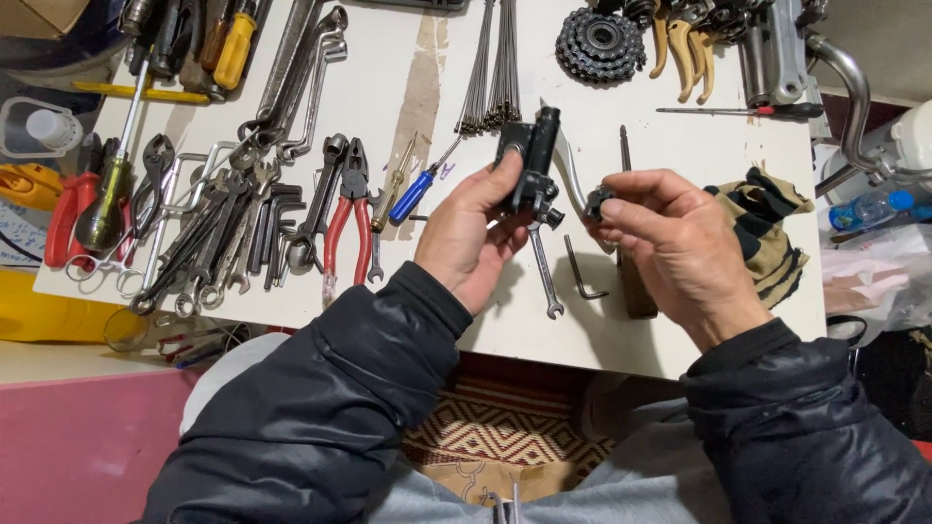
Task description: The person cleans a black mechanical part using a small brush and a cloth. They scrub the part with the brush, wipe it with the cloth, and use a screwdriver to clean crevices. The person also picks up and handles small metal components on the table.
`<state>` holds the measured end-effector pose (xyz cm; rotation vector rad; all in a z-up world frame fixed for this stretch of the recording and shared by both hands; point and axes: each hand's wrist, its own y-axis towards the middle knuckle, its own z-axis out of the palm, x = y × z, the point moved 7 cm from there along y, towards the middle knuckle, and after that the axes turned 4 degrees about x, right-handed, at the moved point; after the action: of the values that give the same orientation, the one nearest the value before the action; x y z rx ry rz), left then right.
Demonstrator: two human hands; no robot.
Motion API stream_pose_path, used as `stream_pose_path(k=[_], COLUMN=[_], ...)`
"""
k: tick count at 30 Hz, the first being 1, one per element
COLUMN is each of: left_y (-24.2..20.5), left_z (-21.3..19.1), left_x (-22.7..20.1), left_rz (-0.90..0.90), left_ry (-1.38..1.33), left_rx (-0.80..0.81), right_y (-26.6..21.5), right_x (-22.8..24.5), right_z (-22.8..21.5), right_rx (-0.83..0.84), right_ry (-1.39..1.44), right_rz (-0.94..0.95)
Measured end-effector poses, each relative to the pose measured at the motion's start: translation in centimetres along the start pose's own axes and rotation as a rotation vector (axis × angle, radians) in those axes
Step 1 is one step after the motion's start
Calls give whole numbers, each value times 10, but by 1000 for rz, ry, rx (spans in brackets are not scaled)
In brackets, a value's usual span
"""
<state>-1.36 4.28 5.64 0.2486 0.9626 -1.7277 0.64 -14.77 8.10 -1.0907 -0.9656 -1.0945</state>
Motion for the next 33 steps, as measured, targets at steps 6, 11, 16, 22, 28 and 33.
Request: stream_pose_path(k=[6, 11, 16, 22, 28, 33], left_y=[-6, -8, -7, 0, 5, 3], left_z=[6, 8, 5, 4, 6, 8], left_x=[-25, -31, -33, -31, -31, -32], left_rz=[48, 49, 42, 61, 68, 68], left_ry=[-69, -91, -95, -113, -111, -113], left_rx=[-3, -4, -3, 2, 44, 49], right_y=[3, 13, 22, 23, 27, 37], right_x=[10, -1, 1, 7, -4, -15], right_z=[1, -2, 10, 34, 52, 55], right_rx=[-85, -43, 32, 119, 203, 190], right_ry=[-492, -886, -954, -954, -1101, -1216], right_rz=[-55, -52, -261, -510, -614, -690])
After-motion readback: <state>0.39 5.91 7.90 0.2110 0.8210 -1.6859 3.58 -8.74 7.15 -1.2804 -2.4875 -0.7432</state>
